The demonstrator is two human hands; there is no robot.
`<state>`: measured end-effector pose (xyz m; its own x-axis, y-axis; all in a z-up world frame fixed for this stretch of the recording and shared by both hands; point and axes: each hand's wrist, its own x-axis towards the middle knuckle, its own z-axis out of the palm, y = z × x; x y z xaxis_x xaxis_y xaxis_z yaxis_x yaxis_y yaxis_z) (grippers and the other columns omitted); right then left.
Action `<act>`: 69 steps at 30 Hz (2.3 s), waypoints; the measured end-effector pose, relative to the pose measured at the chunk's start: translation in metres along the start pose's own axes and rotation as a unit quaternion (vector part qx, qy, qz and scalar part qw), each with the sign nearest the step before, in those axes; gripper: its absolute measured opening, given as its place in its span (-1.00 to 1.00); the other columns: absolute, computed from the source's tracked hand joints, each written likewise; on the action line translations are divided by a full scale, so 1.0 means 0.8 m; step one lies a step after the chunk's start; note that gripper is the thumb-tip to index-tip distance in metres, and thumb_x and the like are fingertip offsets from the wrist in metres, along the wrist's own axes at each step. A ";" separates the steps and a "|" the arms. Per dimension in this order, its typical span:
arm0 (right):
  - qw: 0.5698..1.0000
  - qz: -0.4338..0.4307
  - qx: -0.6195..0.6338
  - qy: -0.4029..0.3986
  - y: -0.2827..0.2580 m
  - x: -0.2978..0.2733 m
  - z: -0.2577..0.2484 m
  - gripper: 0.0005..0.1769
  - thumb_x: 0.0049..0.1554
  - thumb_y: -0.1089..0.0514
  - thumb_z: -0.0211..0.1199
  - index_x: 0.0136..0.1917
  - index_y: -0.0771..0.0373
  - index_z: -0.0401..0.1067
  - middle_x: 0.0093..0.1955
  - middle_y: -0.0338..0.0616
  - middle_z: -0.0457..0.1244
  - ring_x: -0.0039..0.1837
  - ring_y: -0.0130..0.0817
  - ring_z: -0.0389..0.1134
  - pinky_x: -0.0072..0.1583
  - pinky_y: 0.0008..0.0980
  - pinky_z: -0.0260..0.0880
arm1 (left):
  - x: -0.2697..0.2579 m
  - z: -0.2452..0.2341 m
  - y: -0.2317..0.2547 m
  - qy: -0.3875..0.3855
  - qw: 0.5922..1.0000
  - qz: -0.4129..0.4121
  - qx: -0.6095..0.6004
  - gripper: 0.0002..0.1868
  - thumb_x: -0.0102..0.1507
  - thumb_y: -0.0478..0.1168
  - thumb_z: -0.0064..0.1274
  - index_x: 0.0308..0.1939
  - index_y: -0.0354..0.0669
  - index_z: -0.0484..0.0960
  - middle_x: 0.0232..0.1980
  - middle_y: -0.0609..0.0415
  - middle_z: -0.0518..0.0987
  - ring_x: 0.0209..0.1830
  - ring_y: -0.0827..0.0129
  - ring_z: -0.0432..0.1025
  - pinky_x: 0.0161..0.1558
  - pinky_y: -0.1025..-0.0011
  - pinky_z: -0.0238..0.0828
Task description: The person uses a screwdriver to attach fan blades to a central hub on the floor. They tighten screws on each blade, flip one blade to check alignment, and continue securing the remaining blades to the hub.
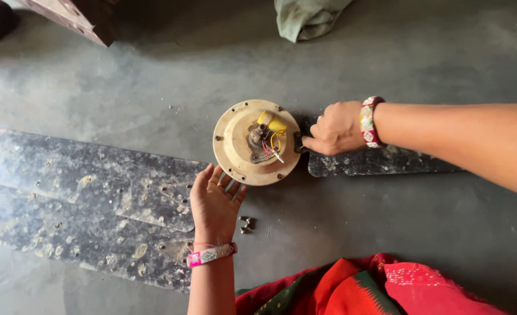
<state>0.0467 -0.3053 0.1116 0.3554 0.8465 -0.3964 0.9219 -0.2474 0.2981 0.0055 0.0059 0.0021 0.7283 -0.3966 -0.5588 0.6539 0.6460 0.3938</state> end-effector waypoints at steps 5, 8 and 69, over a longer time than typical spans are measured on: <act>0.999 -0.006 0.005 -0.039 0.003 0.006 -0.008 -0.63 0.04 0.11 0.12 0.09 0.26 0.46 -0.35 -0.13 0.28 -0.40 -0.16 0.41 -0.39 -0.22 0.44 | 0.002 -0.002 -0.002 0.018 1.000 0.006 0.015 -0.44 0.23 0.19 -0.11 0.15 -0.05 0.56 0.02 0.15 0.53 -0.04 0.35 0.32 0.06 0.30 0.15; 0.997 -0.082 0.011 0.009 0.019 0.012 -0.007 -0.55 -0.01 0.04 0.14 0.08 0.35 0.48 -0.36 -0.10 0.28 -0.41 -0.16 0.41 -0.39 -0.21 0.44 | 0.005 0.003 -0.001 0.021 0.998 0.014 0.053 -0.43 0.21 0.20 -0.16 0.13 -0.01 0.56 -0.01 0.18 0.56 -0.06 0.38 0.34 0.03 0.32 0.16; 0.550 0.533 0.549 -0.334 0.029 0.046 0.034 -0.64 0.06 0.03 0.32 0.05 0.20 0.73 -0.17 0.05 0.46 -0.26 -0.18 0.27 -0.10 -0.06 0.28 | 0.012 -0.009 -0.018 0.041 0.999 0.021 -0.007 -0.40 0.20 0.20 -0.10 0.24 0.05 0.49 0.13 0.17 0.52 0.02 0.38 0.34 0.09 0.28 0.21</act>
<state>0.0854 -0.2927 0.0805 0.4227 -0.3265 -0.8454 -0.4581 -0.8819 0.1115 0.0017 -0.0022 -0.0144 0.7358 -0.3140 -0.6000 0.6191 0.6710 0.4080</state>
